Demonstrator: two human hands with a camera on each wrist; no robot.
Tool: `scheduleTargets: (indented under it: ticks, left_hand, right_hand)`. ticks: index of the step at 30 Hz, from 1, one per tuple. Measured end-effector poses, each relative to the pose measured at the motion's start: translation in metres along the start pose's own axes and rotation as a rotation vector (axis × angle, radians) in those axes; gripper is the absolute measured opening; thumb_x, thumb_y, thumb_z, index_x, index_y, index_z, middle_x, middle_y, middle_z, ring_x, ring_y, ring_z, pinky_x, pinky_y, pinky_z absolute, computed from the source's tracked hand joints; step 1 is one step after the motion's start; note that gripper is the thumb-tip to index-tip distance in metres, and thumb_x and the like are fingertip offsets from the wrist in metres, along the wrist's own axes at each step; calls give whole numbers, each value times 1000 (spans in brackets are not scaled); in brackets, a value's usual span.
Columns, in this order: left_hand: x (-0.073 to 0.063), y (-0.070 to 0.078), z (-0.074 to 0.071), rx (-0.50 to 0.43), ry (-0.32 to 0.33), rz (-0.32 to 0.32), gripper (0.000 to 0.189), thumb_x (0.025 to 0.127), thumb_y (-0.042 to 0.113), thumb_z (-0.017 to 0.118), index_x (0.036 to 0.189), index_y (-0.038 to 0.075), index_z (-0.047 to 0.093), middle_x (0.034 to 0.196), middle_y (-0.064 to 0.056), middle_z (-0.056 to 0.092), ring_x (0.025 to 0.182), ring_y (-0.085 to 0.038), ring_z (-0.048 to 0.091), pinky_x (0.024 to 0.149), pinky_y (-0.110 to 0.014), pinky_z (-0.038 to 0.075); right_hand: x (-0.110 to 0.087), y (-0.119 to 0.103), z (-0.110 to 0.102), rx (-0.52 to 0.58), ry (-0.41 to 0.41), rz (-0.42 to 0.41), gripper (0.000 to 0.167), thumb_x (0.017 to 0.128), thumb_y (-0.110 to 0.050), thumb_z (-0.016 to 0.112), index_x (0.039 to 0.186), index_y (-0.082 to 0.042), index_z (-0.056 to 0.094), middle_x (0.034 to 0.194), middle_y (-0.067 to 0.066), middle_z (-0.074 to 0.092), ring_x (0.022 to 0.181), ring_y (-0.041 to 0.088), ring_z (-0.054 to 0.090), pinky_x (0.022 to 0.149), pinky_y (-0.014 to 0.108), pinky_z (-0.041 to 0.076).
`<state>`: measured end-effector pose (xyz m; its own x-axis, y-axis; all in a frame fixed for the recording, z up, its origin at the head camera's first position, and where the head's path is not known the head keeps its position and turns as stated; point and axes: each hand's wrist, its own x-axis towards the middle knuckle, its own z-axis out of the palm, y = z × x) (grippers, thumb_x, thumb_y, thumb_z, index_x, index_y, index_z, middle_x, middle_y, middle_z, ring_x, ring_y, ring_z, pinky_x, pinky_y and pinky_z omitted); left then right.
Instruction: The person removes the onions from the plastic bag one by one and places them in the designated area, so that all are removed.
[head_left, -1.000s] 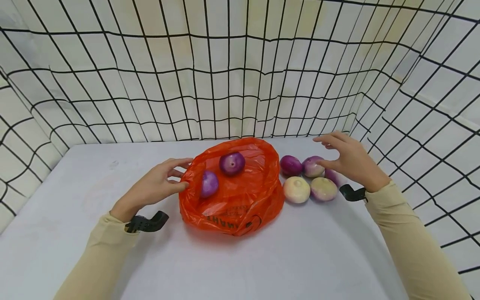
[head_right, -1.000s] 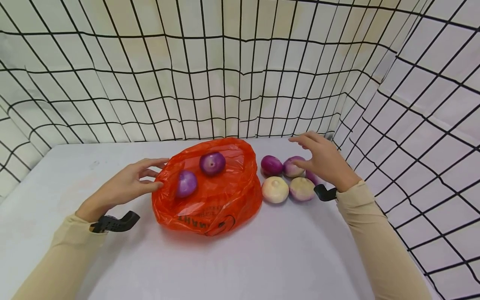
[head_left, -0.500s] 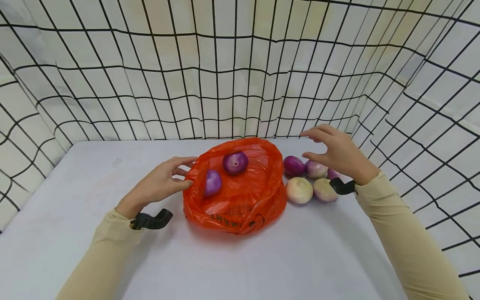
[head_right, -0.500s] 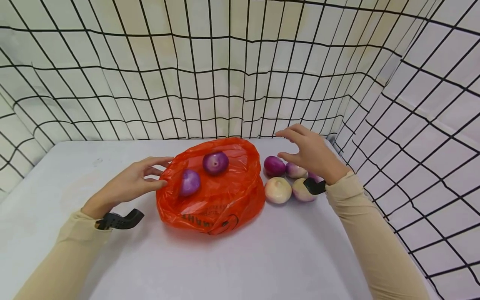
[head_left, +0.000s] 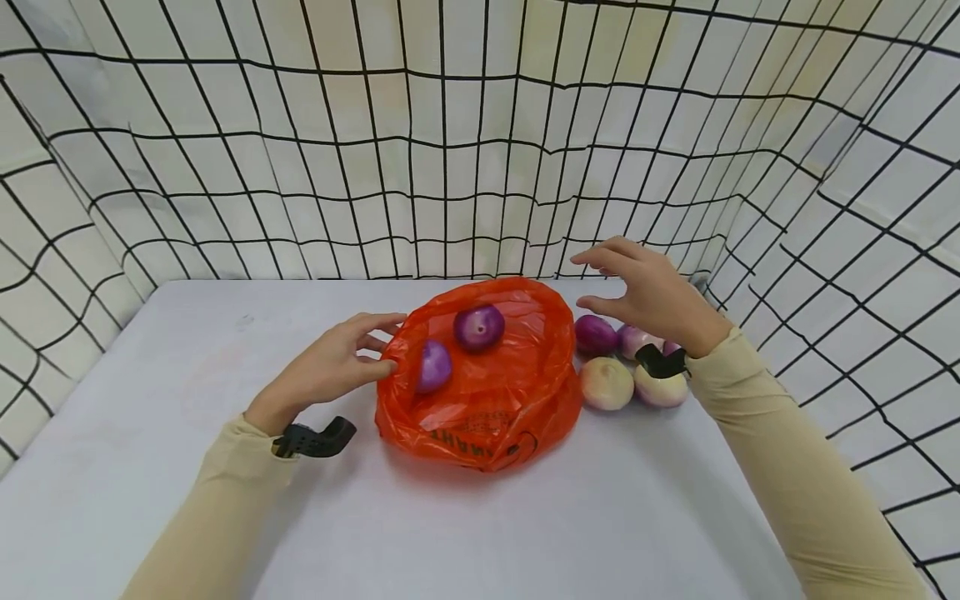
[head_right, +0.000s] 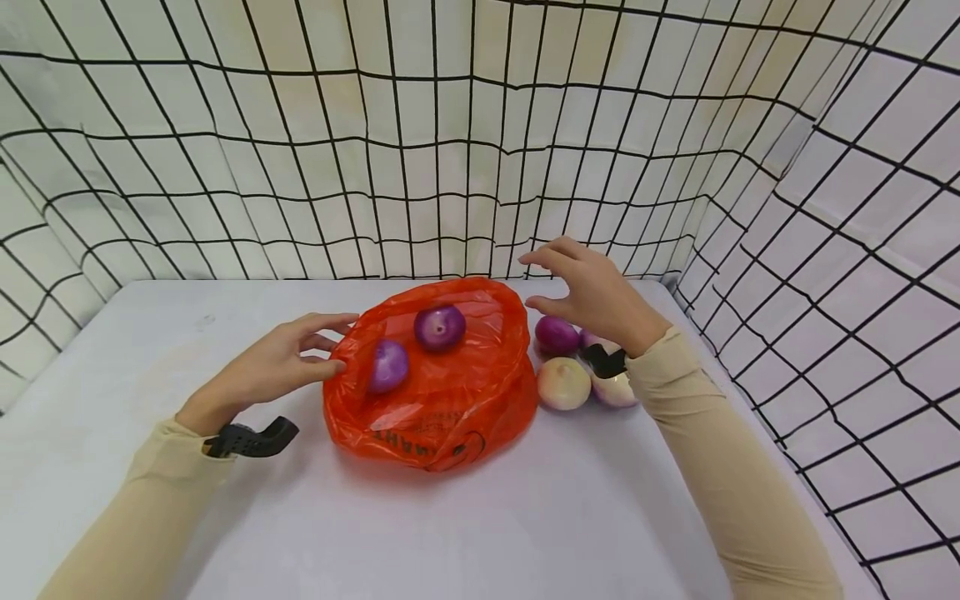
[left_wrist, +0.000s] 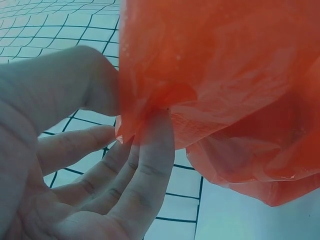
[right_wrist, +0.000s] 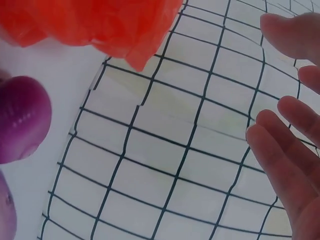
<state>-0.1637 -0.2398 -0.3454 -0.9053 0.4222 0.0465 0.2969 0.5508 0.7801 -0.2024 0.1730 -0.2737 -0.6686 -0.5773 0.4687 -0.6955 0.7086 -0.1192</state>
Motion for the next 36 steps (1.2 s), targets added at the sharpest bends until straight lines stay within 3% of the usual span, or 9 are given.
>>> scheduleTargets:
  ticks: [9, 22, 36]
  left_hand:
    - [-1, 4, 1, -2, -8, 8, 64, 96, 15, 68, 155, 8, 45, 147, -18, 53, 128, -36, 63, 101, -49, 60]
    - [-2, 6, -1, -3, -2, 3, 64, 96, 14, 67, 155, 8, 45, 147, -17, 53, 128, -36, 63, 102, -48, 59]
    - [-3, 4, -3, -5, 6, 12, 64, 95, 12, 67, 155, 8, 45, 146, -17, 54, 128, -35, 63, 103, -47, 59]
  right_hand:
    - [21, -10, 10, 50, 12, -87, 52, 82, -16, 88, 129, -9, 68, 121, 12, 68, 101, 26, 67, 83, 43, 64]
    - [60, -33, 34, 98, -91, -66, 46, 89, -22, 83, 131, -13, 68, 118, 7, 67, 105, 22, 65, 87, 36, 62]
    - [81, -50, 66, 173, -199, -21, 46, 92, -23, 78, 136, -14, 65, 128, 8, 67, 115, 27, 69, 100, 43, 60]
